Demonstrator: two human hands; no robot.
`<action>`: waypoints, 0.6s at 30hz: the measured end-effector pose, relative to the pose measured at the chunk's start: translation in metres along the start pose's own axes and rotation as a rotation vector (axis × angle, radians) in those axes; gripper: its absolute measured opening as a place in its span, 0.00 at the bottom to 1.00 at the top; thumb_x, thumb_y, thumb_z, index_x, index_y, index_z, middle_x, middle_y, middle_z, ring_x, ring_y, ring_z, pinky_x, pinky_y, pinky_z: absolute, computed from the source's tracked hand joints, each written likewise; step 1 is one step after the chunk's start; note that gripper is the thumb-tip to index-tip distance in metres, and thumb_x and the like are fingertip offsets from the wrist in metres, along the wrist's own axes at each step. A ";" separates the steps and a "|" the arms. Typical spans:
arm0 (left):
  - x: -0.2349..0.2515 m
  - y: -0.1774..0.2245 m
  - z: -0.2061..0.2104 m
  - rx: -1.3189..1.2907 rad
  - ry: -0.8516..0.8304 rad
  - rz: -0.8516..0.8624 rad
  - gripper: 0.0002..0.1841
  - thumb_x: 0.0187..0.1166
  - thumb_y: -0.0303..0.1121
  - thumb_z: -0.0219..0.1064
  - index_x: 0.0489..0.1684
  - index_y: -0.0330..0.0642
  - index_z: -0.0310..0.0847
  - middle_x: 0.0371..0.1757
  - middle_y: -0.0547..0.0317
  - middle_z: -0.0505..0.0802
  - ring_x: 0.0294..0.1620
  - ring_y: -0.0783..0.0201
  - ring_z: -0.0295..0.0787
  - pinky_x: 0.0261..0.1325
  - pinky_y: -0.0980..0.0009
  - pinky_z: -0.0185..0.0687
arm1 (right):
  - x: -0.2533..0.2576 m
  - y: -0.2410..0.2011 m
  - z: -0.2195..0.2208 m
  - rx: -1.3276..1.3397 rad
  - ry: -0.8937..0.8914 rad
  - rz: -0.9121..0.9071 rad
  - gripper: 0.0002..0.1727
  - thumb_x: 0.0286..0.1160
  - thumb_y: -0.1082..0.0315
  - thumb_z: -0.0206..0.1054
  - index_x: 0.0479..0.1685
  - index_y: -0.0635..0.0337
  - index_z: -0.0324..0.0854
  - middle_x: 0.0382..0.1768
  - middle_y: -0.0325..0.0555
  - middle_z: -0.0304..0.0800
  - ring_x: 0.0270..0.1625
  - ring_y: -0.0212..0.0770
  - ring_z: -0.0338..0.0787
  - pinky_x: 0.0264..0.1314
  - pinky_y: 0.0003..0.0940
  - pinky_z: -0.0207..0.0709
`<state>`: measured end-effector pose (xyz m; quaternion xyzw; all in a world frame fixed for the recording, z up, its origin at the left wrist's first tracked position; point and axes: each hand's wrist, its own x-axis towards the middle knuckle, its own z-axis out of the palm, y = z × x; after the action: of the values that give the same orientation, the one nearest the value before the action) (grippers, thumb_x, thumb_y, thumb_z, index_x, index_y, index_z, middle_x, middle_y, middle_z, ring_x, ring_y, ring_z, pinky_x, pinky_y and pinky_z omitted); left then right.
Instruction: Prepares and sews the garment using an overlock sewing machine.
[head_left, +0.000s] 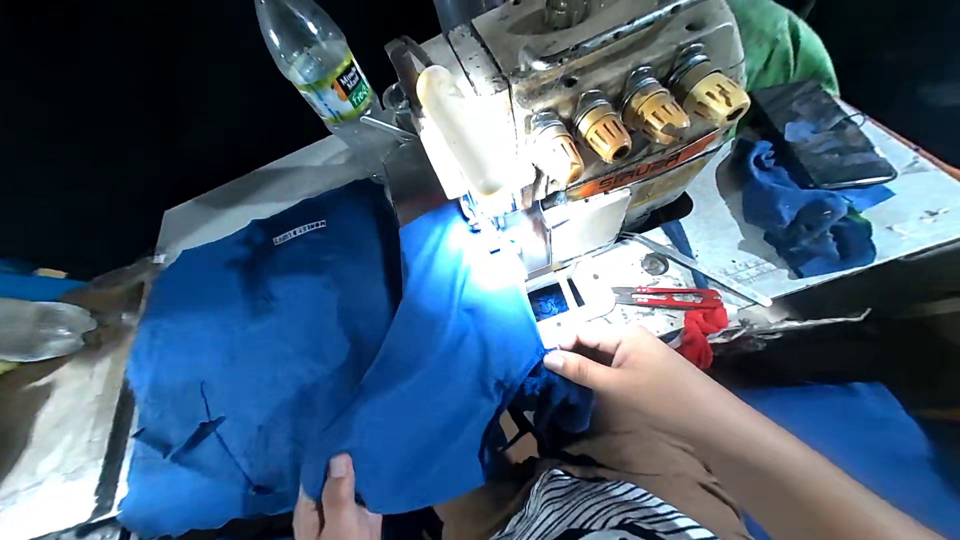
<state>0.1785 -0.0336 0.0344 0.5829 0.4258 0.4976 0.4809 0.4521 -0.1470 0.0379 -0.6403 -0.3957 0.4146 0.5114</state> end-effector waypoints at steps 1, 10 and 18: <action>0.008 0.005 -0.002 0.015 -0.040 -0.013 0.09 0.90 0.31 0.52 0.60 0.48 0.75 0.47 0.87 0.93 0.53 0.84 0.90 0.63 0.78 0.87 | 0.005 -0.003 -0.001 -0.003 0.007 -0.016 0.06 0.80 0.59 0.70 0.39 0.46 0.91 0.33 0.30 0.92 0.34 0.26 0.89 0.36 0.22 0.85; 0.081 0.036 -0.031 0.667 -0.858 -0.290 0.21 0.68 0.46 0.80 0.52 0.42 0.89 0.44 0.67 0.97 0.47 0.74 0.94 0.54 0.68 0.92 | 0.036 -0.027 -0.006 -0.049 0.085 -0.036 0.08 0.82 0.58 0.69 0.39 0.48 0.92 0.29 0.31 0.90 0.28 0.25 0.85 0.27 0.21 0.78; 0.098 0.066 -0.053 0.523 -0.900 -0.076 0.07 0.76 0.43 0.73 0.35 0.51 0.89 0.33 0.81 0.93 0.38 0.90 0.87 0.45 0.83 0.84 | 0.046 -0.025 -0.008 -0.058 0.099 -0.098 0.09 0.82 0.59 0.68 0.35 0.49 0.90 0.24 0.28 0.85 0.26 0.20 0.80 0.28 0.17 0.73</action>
<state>0.1410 0.0579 0.1181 0.8237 0.3079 0.0571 0.4726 0.4737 -0.1031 0.0574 -0.6543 -0.4129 0.3452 0.5313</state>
